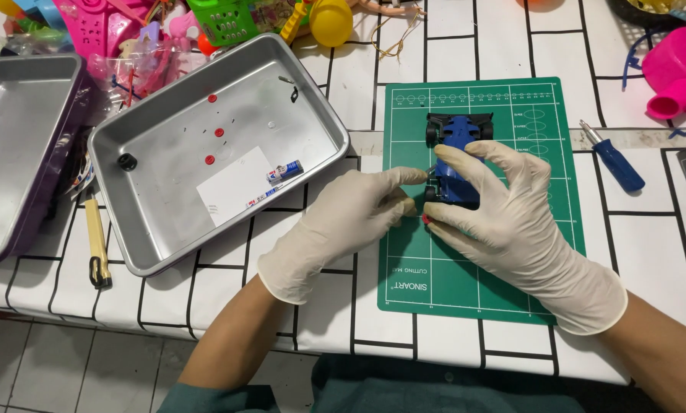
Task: Assembling a blue model toy car on a cutting mat, including attaching parts and using a screwdriver.
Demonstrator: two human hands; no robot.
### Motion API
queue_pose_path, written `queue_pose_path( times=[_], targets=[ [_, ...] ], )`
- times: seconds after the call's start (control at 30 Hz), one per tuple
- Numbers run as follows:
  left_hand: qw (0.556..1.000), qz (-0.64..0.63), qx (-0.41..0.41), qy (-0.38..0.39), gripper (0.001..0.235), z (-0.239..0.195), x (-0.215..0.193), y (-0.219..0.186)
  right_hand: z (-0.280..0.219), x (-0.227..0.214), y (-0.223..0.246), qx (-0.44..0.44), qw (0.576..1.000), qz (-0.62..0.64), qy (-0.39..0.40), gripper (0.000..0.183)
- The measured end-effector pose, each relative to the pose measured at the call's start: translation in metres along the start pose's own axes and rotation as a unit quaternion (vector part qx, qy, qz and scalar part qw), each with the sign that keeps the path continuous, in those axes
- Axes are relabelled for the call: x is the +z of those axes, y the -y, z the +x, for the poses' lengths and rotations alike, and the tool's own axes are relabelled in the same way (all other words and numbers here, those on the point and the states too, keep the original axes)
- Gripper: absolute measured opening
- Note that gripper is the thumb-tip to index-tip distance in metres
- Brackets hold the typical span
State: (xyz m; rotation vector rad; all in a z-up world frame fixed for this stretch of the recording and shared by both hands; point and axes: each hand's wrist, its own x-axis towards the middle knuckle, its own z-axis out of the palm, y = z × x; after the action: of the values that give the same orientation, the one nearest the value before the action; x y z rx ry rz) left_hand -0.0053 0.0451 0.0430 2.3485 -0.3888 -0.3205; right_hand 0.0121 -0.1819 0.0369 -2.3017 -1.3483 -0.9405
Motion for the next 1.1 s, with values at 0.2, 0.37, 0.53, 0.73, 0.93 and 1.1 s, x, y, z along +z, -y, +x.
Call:
queue_pose_path(
  times=[0.2,0.37,0.53,0.73,0.93,1.1],
  targets=[
    [0.999,-0.015,-0.031,0.035,0.056,-0.002,-0.005,-0.012,-0.003,0.006,0.000,-0.003,1.000,-0.011,0.008,0.007],
    [0.998,-0.011,-0.034,0.042,0.060,-0.001,-0.004,-0.013,-0.004,0.008,0.000,-0.004,1.000,-0.013,0.014,0.007],
    [0.998,-0.002,-0.035,0.047,0.060,-0.001,-0.006,-0.017,-0.004,0.008,0.002,0.003,1.000,-0.020,0.022,0.010],
    [0.997,-0.018,-0.061,0.050,0.062,-0.002,-0.009,-0.019,-0.004,0.007,0.002,0.001,0.999,-0.037,0.034,0.016],
    [0.999,-0.013,-0.037,0.010,0.057,-0.006,-0.017,-0.009,-0.002,-0.004,0.002,-0.008,0.999,-0.030,0.030,0.027],
    [0.980,0.006,0.084,-0.182,0.028,-0.023,-0.046,0.011,0.001,-0.018,0.005,-0.006,0.999,-0.030,-0.017,0.022]
  ],
)
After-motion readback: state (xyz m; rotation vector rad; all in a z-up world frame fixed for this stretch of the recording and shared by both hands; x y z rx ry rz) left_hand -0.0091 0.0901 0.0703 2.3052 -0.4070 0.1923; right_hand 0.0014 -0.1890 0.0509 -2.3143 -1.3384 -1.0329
